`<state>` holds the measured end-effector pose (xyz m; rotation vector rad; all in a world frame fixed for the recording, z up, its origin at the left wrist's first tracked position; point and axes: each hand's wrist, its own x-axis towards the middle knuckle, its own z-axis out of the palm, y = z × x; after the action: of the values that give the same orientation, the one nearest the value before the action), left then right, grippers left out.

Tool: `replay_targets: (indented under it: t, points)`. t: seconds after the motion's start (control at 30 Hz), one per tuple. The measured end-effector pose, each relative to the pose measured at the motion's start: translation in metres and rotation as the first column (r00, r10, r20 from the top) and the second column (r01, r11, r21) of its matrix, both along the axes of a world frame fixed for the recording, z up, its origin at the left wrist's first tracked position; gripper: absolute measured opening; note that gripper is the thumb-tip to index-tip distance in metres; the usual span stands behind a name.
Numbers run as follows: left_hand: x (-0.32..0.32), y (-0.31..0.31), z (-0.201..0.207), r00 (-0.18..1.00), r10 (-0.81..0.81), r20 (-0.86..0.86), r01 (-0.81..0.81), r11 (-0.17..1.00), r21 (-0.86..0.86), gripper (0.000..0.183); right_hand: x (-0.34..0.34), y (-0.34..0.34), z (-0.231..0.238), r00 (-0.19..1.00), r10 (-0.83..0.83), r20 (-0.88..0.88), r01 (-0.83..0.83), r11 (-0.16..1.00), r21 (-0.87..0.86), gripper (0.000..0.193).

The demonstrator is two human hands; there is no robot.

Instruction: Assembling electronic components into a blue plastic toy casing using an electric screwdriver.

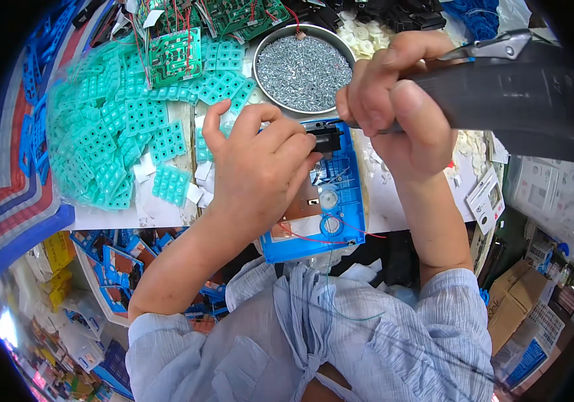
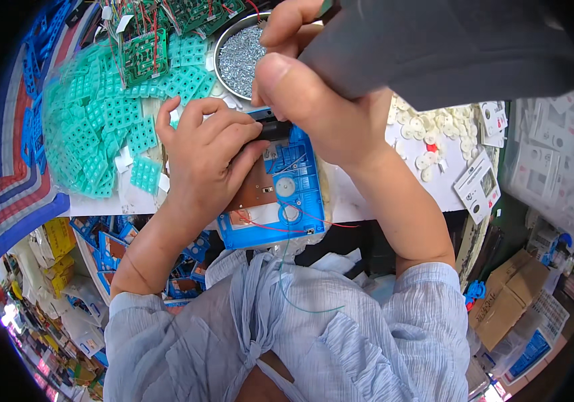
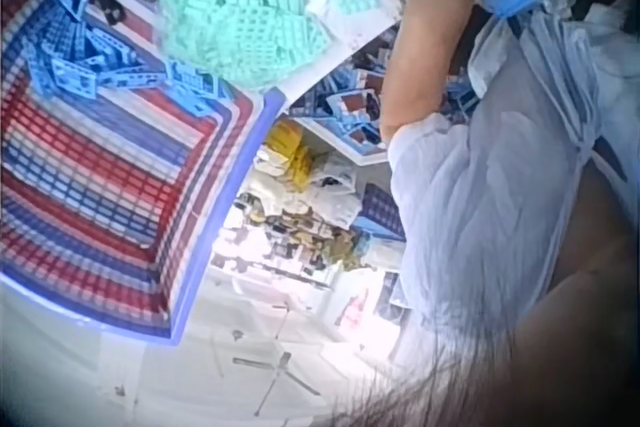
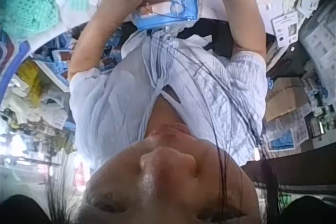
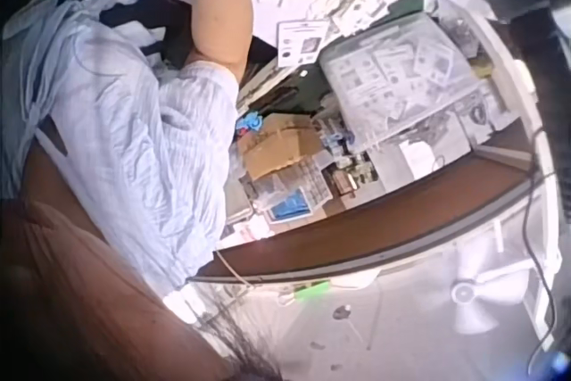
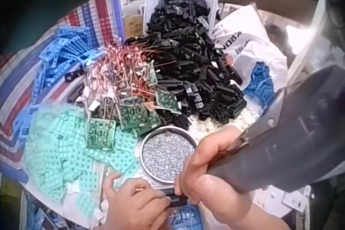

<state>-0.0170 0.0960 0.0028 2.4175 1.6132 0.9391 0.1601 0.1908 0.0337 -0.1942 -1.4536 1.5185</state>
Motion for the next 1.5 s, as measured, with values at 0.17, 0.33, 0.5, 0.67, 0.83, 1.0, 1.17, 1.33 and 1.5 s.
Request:
replay_targets:
  t: [0.17, 0.33, 0.5, 0.67, 0.83, 1.0, 1.17, 1.33, 1.5]
  points:
    - [0.003, 0.000, -0.004, 1.000, 0.013, 0.022, -0.014, 0.999, 0.051, 0.017, -0.007, -0.003, -0.002, 0.950, -0.173, 0.261, 0.130, 0.976, 0.175, 0.020]
    - [-0.003, 0.005, 0.003, 0.999, -0.046, 0.022, 0.048, 0.995, -0.093, 0.035, -0.009, 0.006, -0.004, 0.970, -0.046, 0.238, 0.026, 0.996, 0.088, 0.023]
    - [-0.015, 0.007, -0.004, 0.992, -0.117, -0.051, 0.108, 0.982, -0.156, 0.055, -0.001, 0.024, 0.023, 0.993, -0.073, 0.093, 0.081, 0.992, -0.092, 0.024]
    - [-0.062, -0.041, 0.089, 0.982, -0.115, 0.147, 0.157, 0.935, -0.319, 0.058, 0.047, 0.027, 0.092, 0.628, -0.768, 0.124, 0.735, 0.638, 0.231, 0.049]
    - [-0.217, -0.163, 0.106, 0.866, 0.496, 0.063, -0.244, 0.528, -0.814, 0.070, 0.109, 0.041, 0.075, 0.979, -0.202, -0.003, 0.201, 0.972, -0.118, 0.046]
    - [-0.402, -0.346, -0.025, 0.324, 0.937, 0.132, -0.268, 0.225, -0.937, 0.060, 0.217, 0.120, 0.044, 0.596, -0.485, 0.640, 0.669, 0.741, -0.061, 0.045]
    - [-0.454, -0.506, -0.183, -0.390, 0.920, -0.047, -0.558, -0.276, -0.783, 0.055, 0.270, 0.194, -0.004, 0.092, -0.674, 0.733, 0.450, 0.685, 0.573, 0.038]
    - [-0.361, -0.463, -0.216, -0.410, 0.910, 0.058, -0.217, -0.036, -0.975, 0.049, 0.245, 0.201, 0.005, 0.030, -0.510, 0.860, 0.215, 0.843, 0.492, 0.043]
    - [-0.382, -0.437, -0.194, 0.559, 0.722, -0.408, -0.722, 0.183, -0.667, 0.045, 0.259, 0.205, -0.008, -0.137, -0.650, 0.747, 0.132, 0.736, 0.664, 0.039]
